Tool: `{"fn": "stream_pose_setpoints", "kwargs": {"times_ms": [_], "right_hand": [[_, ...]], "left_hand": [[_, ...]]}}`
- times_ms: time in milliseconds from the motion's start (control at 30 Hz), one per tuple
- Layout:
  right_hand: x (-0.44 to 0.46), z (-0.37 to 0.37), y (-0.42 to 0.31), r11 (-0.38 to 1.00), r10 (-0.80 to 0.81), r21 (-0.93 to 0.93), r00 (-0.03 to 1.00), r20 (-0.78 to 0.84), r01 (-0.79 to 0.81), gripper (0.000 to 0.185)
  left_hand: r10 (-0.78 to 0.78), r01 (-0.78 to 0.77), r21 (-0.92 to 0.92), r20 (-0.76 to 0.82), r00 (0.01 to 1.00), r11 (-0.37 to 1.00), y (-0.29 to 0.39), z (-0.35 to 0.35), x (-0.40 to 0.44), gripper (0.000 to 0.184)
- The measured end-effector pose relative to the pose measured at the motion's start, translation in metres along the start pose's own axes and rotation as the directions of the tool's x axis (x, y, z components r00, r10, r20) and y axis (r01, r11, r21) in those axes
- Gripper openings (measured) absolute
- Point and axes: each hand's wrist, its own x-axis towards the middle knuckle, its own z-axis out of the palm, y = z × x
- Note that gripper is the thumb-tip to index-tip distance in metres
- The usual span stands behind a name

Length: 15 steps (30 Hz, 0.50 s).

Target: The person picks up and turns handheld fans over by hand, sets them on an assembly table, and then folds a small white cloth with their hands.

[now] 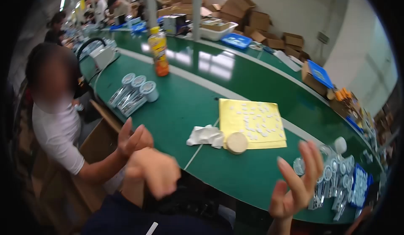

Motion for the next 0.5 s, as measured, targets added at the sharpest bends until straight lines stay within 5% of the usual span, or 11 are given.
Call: {"fn": "stream_pose_setpoints", "kwargs": {"times_ms": [100, 167, 267, 367, 500], "right_hand": [[-0.011, 0.044, -0.005, 0.980, 0.161, 0.050, 0.916, 0.369, -0.193, 0.041], [-0.026, 0.071, -0.008, 0.968, 0.219, 0.020, 0.878, 0.426, -0.251, 0.047], [-0.053, 0.099, -0.009, 0.951, 0.270, -0.021, 0.795, 0.543, -0.308, 0.049], [-0.065, 0.113, -0.012, 0.956, 0.282, -0.086, 0.791, 0.543, -0.282, 0.047], [-0.067, 0.114, -0.009, 0.939, 0.322, -0.068, 0.788, 0.525, -0.338, 0.045]], "left_hand": [[-0.306, 0.435, 0.432, -0.335, 0.891, 0.790, -0.039, 0.009, 0.005, 0.018], [-0.143, 0.337, 0.741, -0.314, 0.939, 0.581, -0.076, 0.005, 0.002, 0.028], [-0.016, 0.343, 0.855, -0.366, 0.931, 0.389, -0.116, 0.009, -0.001, 0.036], [-0.113, 0.388, 0.896, -0.372, 0.921, 0.217, -0.129, 0.016, -0.005, 0.040], [-0.138, 0.408, 0.886, -0.386, 0.912, 0.222, -0.134, 0.015, -0.010, 0.038]]}}
